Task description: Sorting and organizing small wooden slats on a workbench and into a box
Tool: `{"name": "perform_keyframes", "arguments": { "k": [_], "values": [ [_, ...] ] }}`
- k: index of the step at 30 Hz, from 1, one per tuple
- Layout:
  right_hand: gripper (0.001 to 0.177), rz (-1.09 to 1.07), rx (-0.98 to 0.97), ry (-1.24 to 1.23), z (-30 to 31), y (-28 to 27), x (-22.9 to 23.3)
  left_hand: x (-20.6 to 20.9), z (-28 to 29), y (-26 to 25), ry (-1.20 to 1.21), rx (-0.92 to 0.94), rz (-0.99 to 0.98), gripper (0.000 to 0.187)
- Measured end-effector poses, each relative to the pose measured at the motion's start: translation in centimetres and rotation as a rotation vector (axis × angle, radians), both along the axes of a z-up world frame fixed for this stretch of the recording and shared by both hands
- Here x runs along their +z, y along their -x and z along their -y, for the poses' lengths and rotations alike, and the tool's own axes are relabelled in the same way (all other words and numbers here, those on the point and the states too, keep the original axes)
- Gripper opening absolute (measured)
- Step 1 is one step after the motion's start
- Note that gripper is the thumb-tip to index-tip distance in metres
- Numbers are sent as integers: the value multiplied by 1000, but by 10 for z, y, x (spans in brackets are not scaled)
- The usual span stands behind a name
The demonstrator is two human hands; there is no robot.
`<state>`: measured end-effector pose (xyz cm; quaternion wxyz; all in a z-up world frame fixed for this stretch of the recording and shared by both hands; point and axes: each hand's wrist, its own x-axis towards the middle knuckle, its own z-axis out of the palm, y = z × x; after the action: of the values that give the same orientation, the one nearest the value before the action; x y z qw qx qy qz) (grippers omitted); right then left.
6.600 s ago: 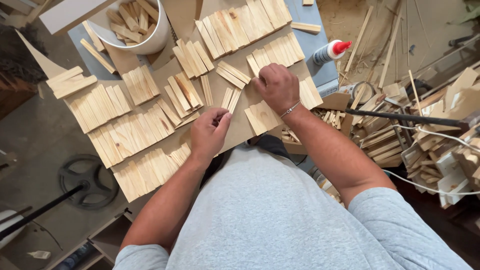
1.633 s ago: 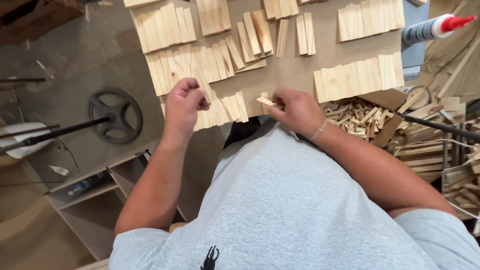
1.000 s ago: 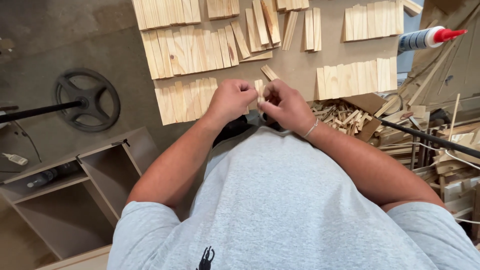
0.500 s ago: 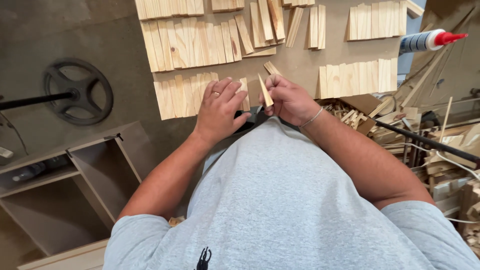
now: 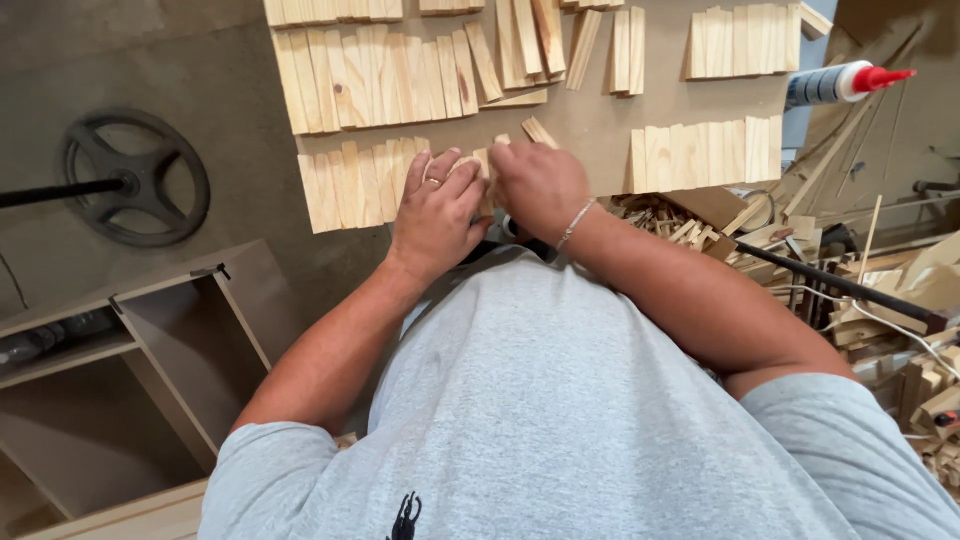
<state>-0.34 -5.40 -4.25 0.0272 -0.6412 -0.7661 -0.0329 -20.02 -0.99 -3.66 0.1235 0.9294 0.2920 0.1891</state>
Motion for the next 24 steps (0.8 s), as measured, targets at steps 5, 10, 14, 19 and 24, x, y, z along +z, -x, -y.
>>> {"name": "perform_keyframes", "arguments": {
  "k": [5,10,14,19,24],
  "values": [
    [19,-352,-217,228,1,-7,24,4,-1,-1,6,8,20,56],
    [16,-416,-223,317,10,-14,28,4,1,0,-11,10,11,58],
    [13,-442,-181,335,12,-10,34,3,0,-3,-8,28,28,57],
    [7,-614,-197,368,11,-22,34,4,-1,-8,-28,30,28,58],
    [16,-644,-498,246,19,-57,29,13,-2,-11,-25,6,20,62]
  ]
}}
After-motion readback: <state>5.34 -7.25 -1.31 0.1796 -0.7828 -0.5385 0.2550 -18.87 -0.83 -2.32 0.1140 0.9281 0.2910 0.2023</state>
